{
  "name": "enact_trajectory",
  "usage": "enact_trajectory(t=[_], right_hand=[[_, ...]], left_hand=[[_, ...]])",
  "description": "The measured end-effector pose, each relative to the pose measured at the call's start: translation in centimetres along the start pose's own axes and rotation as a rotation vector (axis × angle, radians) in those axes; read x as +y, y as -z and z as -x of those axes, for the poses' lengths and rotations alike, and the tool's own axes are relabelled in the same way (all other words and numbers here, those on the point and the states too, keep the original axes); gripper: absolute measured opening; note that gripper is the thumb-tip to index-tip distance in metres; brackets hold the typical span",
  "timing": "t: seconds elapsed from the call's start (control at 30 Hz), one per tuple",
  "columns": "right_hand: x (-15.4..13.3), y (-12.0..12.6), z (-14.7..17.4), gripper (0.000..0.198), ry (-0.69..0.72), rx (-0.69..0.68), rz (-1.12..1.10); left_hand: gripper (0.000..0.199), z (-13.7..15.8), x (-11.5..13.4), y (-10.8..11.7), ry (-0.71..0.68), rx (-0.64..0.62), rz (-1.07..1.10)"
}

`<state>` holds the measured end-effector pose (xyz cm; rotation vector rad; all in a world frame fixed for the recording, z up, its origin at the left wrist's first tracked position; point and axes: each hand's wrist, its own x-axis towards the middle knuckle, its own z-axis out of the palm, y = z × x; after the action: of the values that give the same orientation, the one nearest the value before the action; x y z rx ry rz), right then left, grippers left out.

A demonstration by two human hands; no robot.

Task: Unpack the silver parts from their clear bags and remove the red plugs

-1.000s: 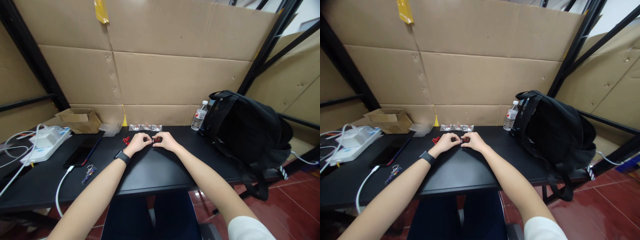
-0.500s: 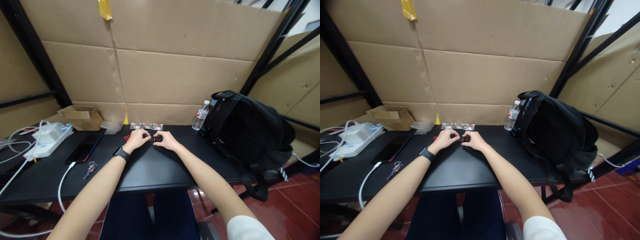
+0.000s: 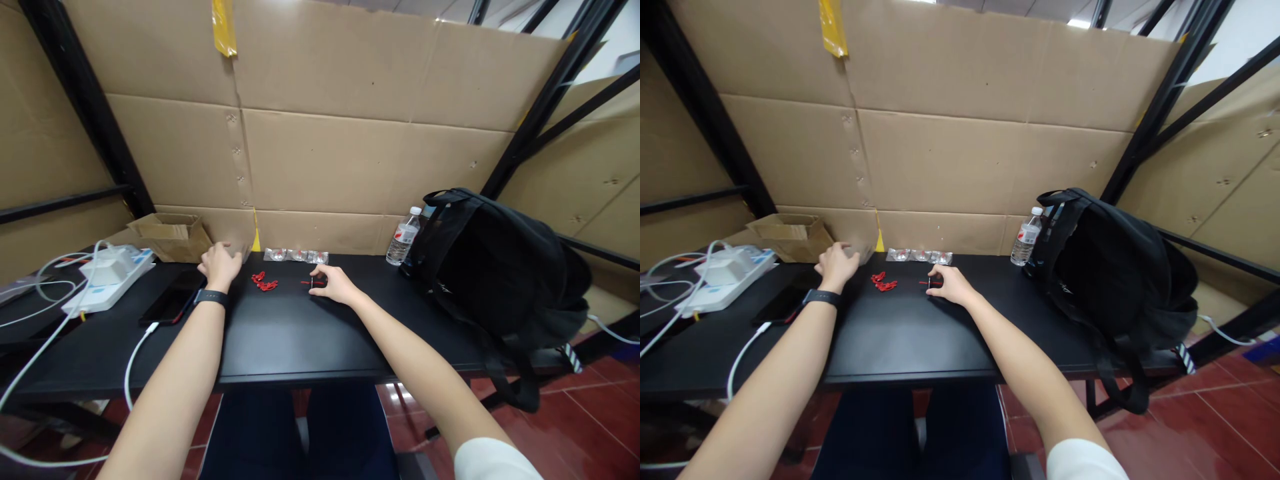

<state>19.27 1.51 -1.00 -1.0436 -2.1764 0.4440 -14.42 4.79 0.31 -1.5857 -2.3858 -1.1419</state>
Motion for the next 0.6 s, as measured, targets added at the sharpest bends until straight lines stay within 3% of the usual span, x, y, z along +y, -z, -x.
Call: enact_trajectory(t=[0.2,0.5,0.6], right_hand=[[0.3,-0.1,0.0,0.04,0.003,-0.005,-0.008],[0.3,0.0,0.1,0.039,0.009,-0.008,-0.005],[0.3,-0.1,0.1,0.039,0.016,-0.007,0.001]], left_hand=[[0.063,-1.8,-3.2,-1.2,0.057,-0.201,-0.052],[0.069,-1.9,-2.3,-1.4,0.067,-0.308,0.045],[0.07,-1.7,-2.0,-0.8,0.027,-0.239,0.076]])
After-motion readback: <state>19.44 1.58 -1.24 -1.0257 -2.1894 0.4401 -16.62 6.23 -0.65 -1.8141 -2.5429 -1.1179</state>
